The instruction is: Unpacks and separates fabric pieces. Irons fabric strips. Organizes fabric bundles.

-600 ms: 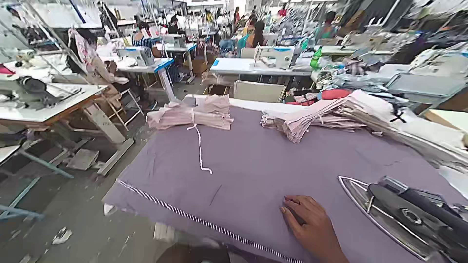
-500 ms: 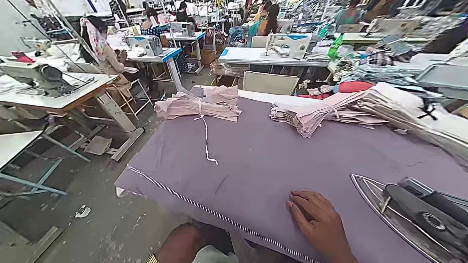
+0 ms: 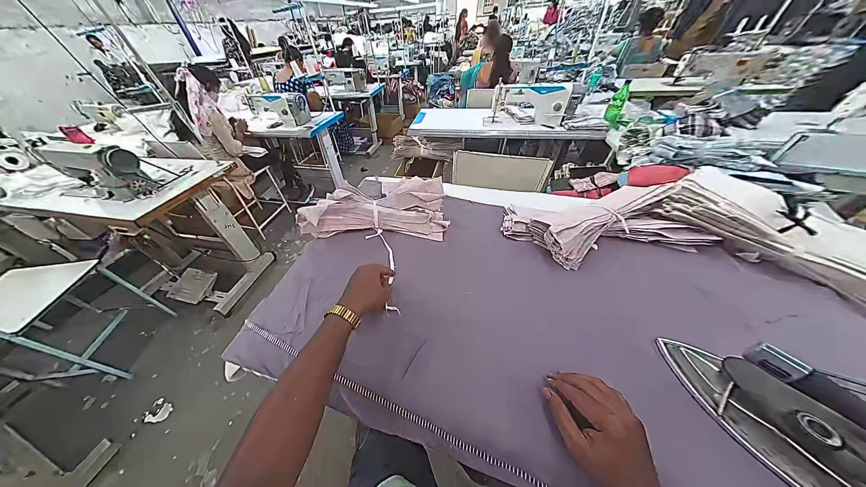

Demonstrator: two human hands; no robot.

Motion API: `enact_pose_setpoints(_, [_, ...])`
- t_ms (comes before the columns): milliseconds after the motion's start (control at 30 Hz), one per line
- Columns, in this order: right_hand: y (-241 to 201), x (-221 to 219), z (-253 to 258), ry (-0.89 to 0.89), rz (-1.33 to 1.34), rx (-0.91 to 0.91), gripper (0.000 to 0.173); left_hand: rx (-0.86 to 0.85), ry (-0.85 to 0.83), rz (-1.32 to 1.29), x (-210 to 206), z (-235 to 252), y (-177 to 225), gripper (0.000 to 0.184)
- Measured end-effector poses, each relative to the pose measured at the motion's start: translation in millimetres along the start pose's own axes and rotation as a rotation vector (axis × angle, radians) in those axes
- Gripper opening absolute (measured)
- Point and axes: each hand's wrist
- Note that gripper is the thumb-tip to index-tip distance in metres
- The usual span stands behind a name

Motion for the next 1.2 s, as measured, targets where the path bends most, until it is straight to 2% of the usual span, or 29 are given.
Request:
enact_pose_setpoints(67, [-2,0,1,-0.007,-0.023,-0.002,0.026,-0.007,0.144,0.059,20,12,-2,0.030])
enact_pose_setpoints(167, [-3,-1,2,-0.025,-0.059,0.002,0.026,0.070,0.416,0.174,41,40,-15,0.031])
enact_pose_setpoints(200, [-4,-1,3,-0.033,-0.070,0.002,0.026,0.075,0.442,0.188,43,52,-21,0.034])
enact_pose_setpoints(333, [-8,1,7,-0.068,-0.112,-0.018,0.023,-0.003,0.445,0.160,42,109,-28,0.035])
enact_pose_setpoints(367, [-9,1,7,-0.078,-0.121,-0.026,0.023,-0.021,0.421,0.180,41,127,-30,0.041])
enact_pose_setpoints(467, [-9,0,8,-0.089,-0.122,-0.028,0.023,-0.015,0.245,0.350,49,170,-33,0.080])
enact_pose_setpoints(500, [-9,-1,8,-0.086,-0.120,-0.026,0.022,-0.013,0.180,0.420,51,180,-33,0.090])
enact_pose_setpoints(533, [-10,0,9,-0.088,-0.119,-0.026,0.023,-0.023,0.150,0.481,52,187,-33,0.092])
enact_pose_setpoints(600, [-10,1,10,-0.094,-0.124,-0.035,0.022,-0.028,0.192,0.559,52,192,-30,0.081])
enact_pose_setpoints(700, [-10,-1,10,-0.093,-0.137,-0.047,0.021,-0.006,0.244,0.634,50,197,-26,0.090])
enact_pose_setpoints(833, [-10,-2,12,-0.106,-0.166,-0.040,0.022,0.018,0.285,0.578,47,191,-31,0.053])
enact_pose_setpoints(933, [-12,-2,12,-0.111,-0.181,-0.031,0.021,0.007,0.325,0.570,45,180,-26,0.036])
enact_pose_setpoints(1100, [-11,-4,10,-0.069,-0.200,-0.006,0.022,-0.043,0.367,0.693,25,160,-24,0.039])
enact_pose_setpoints(1200, [-6,-8,6,-0.020,-0.216,0.017,0.024,-0.081,0.343,0.642,25,142,-23,0.044])
Point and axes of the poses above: each hand's wrist, its own z-axis towards the middle knuckle, its own x-axis out of the back of the hand, y = z × x, and after that the axes turned 7 degrees about z, right-handed
